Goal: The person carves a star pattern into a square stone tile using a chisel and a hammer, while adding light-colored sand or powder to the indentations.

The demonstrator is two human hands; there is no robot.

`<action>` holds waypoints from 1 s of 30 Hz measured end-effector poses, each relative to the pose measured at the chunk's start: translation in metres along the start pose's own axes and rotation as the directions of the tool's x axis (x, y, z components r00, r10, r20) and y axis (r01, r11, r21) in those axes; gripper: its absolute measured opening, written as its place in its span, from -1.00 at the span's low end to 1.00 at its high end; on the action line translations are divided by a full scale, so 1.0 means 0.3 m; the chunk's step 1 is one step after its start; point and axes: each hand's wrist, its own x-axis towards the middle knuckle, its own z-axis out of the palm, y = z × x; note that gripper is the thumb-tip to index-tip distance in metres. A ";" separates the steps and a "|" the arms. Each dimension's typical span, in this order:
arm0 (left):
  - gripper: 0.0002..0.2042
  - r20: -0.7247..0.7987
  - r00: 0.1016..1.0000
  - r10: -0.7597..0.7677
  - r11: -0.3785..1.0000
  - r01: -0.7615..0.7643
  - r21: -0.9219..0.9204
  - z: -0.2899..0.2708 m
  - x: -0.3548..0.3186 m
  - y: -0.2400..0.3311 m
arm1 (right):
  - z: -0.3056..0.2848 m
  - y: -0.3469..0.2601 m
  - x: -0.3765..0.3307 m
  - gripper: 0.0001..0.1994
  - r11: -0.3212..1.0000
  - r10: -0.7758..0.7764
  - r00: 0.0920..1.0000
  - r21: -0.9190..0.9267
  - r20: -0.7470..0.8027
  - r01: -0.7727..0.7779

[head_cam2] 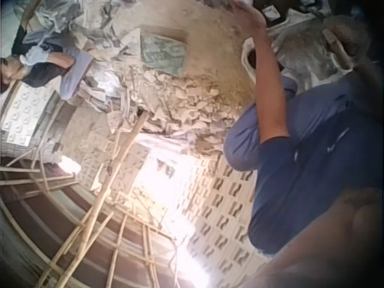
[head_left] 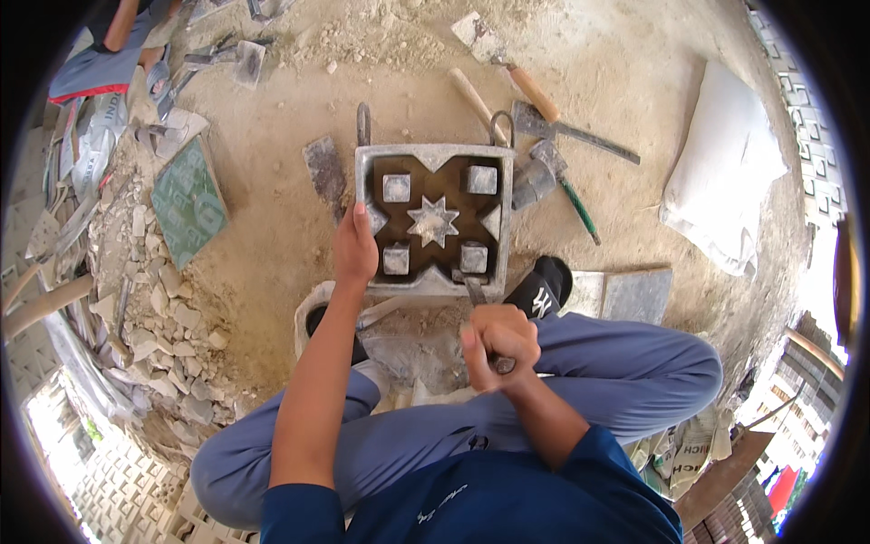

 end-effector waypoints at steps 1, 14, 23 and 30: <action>-0.44 -0.009 1.000 0.002 1.000 -0.002 0.001 0.000 0.019 0.003 | -0.003 -0.027 0.034 -0.62 1.000 -0.006 1.000 0.005 0.004 0.006; -0.45 0.016 1.000 -0.026 0.999 0.026 0.026 -0.012 0.006 0.017 | 0.033 -0.024 0.022 -0.65 0.999 -0.037 0.991 0.028 0.131 0.034; -0.45 0.025 0.999 -0.021 1.000 0.021 -0.001 -0.012 0.013 0.006 | 0.019 -0.081 0.029 -0.61 0.992 0.013 0.999 0.123 -0.037 -0.008; -0.44 0.029 0.999 -0.034 0.999 0.035 -0.031 -0.010 0.015 -0.011 | 0.001 -0.063 0.038 -0.60 0.999 0.012 1.000 0.041 -0.026 -0.011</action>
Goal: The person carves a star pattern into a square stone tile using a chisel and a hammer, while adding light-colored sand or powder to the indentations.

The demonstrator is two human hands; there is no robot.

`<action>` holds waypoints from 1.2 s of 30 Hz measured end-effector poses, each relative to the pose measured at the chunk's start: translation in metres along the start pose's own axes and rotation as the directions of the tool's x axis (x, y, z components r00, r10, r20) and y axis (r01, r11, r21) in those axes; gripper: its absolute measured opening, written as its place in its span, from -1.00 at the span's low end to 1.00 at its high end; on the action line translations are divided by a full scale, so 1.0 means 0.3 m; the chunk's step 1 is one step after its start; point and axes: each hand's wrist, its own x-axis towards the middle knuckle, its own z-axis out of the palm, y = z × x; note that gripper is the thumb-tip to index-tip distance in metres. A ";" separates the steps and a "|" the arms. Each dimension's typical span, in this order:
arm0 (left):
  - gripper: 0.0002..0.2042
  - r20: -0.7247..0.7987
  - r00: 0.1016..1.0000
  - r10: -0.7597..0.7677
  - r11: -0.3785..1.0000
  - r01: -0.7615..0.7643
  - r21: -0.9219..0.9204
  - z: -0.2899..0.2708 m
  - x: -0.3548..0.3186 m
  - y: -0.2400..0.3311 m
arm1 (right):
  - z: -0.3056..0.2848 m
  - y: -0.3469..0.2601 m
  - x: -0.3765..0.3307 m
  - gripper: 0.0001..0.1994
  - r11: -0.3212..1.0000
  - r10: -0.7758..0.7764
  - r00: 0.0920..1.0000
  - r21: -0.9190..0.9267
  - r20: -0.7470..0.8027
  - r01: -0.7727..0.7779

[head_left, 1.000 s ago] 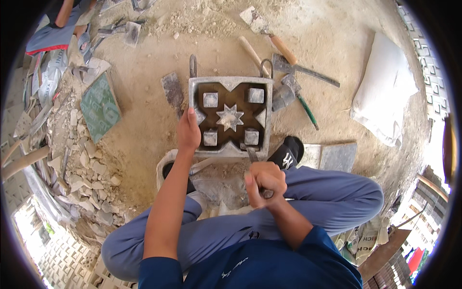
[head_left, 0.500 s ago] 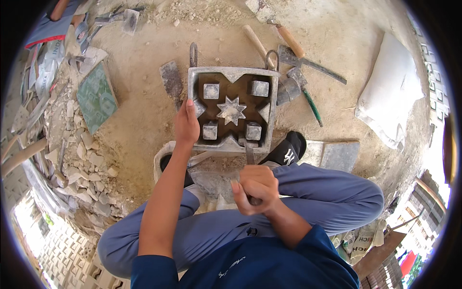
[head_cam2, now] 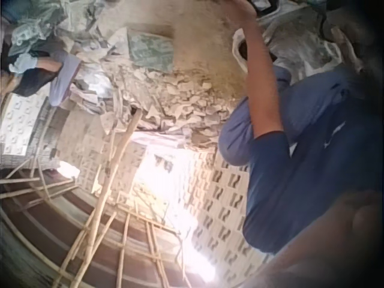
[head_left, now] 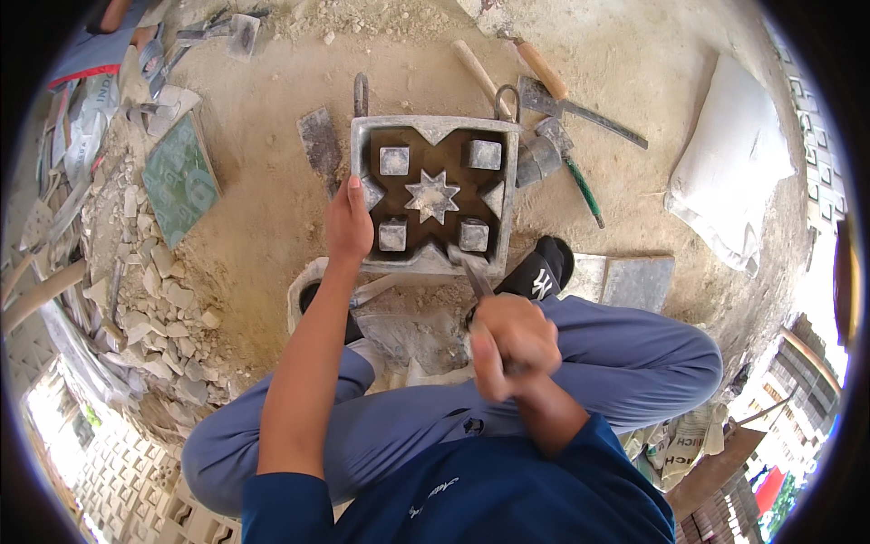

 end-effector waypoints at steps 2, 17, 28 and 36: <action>-0.44 0.004 1.000 -0.011 0.999 0.011 0.039 -0.001 -0.019 0.003 | -0.037 -0.024 -0.017 -0.64 0.991 -0.061 0.998 0.117 0.018 0.058; -0.44 -0.016 1.000 0.012 0.994 -0.010 0.109 -0.004 -0.012 0.007 | -0.067 -0.008 -0.041 -0.70 0.990 -0.059 0.992 0.124 -0.114 0.073; -0.47 -0.011 1.000 0.001 0.997 0.000 0.073 -0.006 -0.016 0.040 | 0.017 0.030 -0.010 -0.71 0.982 0.143 0.987 -0.115 -0.067 -0.150; -0.48 -0.011 1.000 0.000 0.993 0.001 0.114 -0.022 0.002 0.016 | 0.035 0.008 -0.002 -0.62 0.981 0.169 0.978 -0.073 -0.120 -0.178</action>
